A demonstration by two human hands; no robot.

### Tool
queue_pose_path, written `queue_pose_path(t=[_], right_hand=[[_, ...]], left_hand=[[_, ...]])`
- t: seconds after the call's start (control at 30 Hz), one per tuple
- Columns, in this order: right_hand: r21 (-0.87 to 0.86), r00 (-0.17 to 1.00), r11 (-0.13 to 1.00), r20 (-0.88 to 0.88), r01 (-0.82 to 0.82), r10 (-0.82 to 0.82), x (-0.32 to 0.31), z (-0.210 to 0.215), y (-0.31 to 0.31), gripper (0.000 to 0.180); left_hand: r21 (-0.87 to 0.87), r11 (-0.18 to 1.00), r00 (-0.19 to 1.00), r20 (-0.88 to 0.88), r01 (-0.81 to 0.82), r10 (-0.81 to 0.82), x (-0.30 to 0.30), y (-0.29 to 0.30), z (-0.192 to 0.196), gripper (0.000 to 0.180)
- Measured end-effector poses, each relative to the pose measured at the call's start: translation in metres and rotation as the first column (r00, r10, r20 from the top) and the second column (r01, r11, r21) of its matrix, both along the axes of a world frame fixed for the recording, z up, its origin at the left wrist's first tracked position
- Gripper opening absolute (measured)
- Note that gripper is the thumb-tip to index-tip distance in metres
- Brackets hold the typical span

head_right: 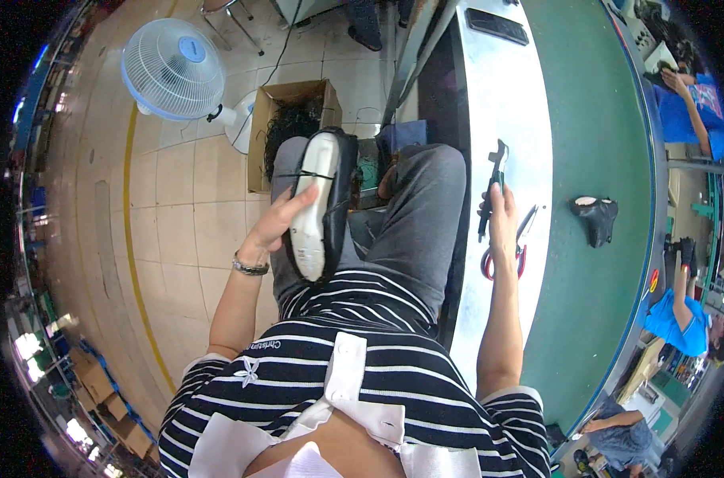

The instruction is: Trimming excess fabric and thread from a newly manufactured black leather boot using scissors and pliers.

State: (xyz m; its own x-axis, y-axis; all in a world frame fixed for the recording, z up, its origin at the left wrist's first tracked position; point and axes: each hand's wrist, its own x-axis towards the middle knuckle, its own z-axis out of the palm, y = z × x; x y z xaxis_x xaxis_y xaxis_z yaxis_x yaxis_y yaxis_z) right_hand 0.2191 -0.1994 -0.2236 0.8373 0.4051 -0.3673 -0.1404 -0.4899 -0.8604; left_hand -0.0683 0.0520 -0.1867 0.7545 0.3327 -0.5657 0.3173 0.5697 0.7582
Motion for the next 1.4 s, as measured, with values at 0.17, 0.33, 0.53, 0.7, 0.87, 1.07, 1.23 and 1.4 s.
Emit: queue_pose_path(t=[0.17,0.33,0.53,0.7,0.87,1.07,1.23,1.4], right_hand=[[0.213,0.895,0.934,-0.29,-0.286,0.34,-0.046,0.084,0.04,0.044],[0.125,0.729,0.805,-0.361,-0.58,0.582,-0.072,0.124,0.091,0.059],[0.249,0.561,0.787,-0.583,-0.565,0.587,-0.066,0.12,0.141,0.062],[0.087,0.571,0.768,-0.617,-0.635,0.542,-0.06,0.131,0.165,0.059],[0.011,0.619,0.711,-0.481,-0.703,0.62,-0.069,0.126,0.166,0.057],[-0.121,0.669,0.658,-0.167,-0.743,0.724,-0.087,0.104,0.146,0.058],[-0.2,0.663,0.642,-0.057,-0.74,0.746,-0.09,0.094,0.14,0.058],[-0.349,0.56,0.526,0.005,-0.776,0.828,-0.084,0.109,0.138,0.057]], left_hand=[[0.045,0.999,0.999,0.045,0.028,-0.03,0.038,-0.002,0.002,0.06],[0.402,0.916,0.998,0.056,-0.001,-0.023,0.042,-0.009,-0.027,0.068],[0.567,0.782,0.964,0.2,-0.258,0.174,0.079,0.01,-0.029,0.064],[0.451,0.81,0.927,0.192,-0.374,0.321,0.091,0.015,-0.031,0.036],[0.457,0.815,0.934,0.17,-0.356,0.313,0.091,0.018,-0.029,0.032],[0.495,0.789,0.931,0.208,-0.364,0.299,0.092,0.019,-0.026,0.03],[0.309,0.858,0.892,0.333,-0.409,0.305,0.088,0.025,-0.031,0.032],[0.143,0.874,0.878,0.202,-0.465,0.435,0.093,0.025,-0.025,0.032]])
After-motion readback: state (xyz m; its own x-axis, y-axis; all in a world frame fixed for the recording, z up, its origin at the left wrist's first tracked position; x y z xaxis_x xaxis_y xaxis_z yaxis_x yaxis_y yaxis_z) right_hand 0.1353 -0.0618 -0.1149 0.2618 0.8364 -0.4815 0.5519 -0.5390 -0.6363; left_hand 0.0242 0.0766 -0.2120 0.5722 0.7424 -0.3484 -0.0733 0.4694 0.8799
